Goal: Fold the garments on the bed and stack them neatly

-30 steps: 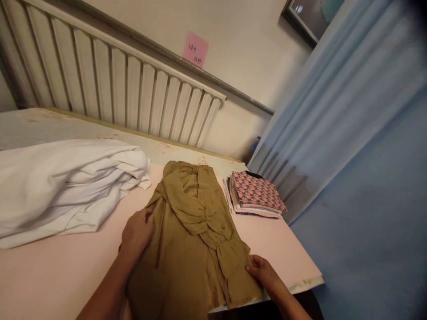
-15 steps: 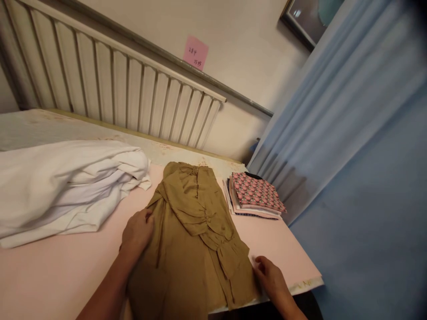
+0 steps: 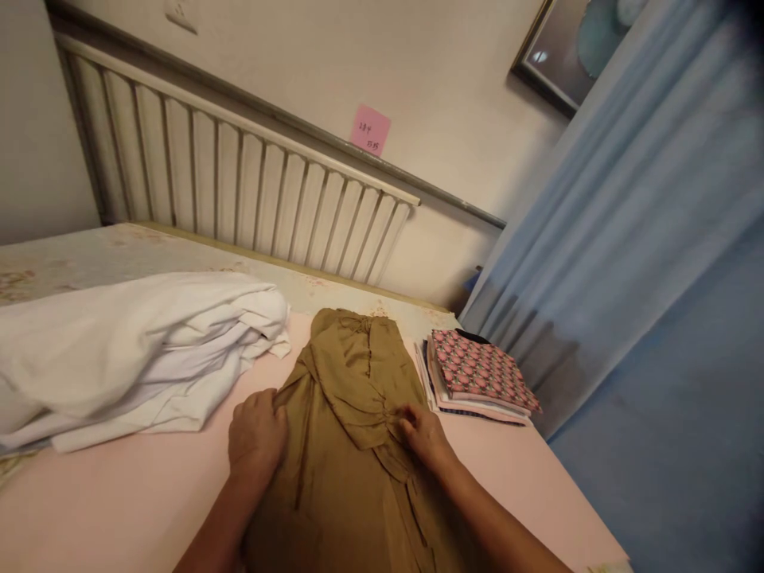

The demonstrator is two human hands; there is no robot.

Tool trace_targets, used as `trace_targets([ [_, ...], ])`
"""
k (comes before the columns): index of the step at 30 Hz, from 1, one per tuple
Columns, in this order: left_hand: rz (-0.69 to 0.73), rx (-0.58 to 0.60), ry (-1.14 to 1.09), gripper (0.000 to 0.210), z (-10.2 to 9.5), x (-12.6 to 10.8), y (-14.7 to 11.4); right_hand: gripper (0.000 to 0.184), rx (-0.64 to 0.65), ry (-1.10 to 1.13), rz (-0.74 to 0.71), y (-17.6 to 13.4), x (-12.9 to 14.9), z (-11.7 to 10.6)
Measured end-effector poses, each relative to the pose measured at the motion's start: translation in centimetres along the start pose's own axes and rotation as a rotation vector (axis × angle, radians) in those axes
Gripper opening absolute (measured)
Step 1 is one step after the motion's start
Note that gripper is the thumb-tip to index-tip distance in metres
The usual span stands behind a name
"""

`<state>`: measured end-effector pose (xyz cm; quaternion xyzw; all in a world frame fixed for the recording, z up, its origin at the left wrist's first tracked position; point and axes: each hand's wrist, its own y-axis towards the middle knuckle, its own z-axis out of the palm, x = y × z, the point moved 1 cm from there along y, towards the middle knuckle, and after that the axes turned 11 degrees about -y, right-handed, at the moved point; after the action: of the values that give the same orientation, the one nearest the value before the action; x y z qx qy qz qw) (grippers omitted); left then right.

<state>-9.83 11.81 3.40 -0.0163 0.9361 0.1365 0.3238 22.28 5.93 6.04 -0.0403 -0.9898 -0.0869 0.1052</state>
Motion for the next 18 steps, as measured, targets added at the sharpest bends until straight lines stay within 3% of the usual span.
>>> trace_targets([
  [3,-0.045,-0.004,0.105,0.042,-1.0,-0.1,-0.3,0.033,0.011,-0.015,-0.01,3.2,1.3,0.8],
  [10,-0.148,0.214,0.046,0.033,-1.9,0.3,-0.6,0.043,0.12,-0.054,-0.012,6.3,3.7,2.0],
  [15,-0.209,0.293,-0.023,0.028,-2.6,0.5,-1.0,0.022,0.176,-0.005,0.038,7.5,3.7,2.8],
  [18,-0.211,0.309,-0.047,0.023,-3.1,0.6,-1.2,0.009,0.144,0.099,0.039,8.0,3.6,2.9],
])
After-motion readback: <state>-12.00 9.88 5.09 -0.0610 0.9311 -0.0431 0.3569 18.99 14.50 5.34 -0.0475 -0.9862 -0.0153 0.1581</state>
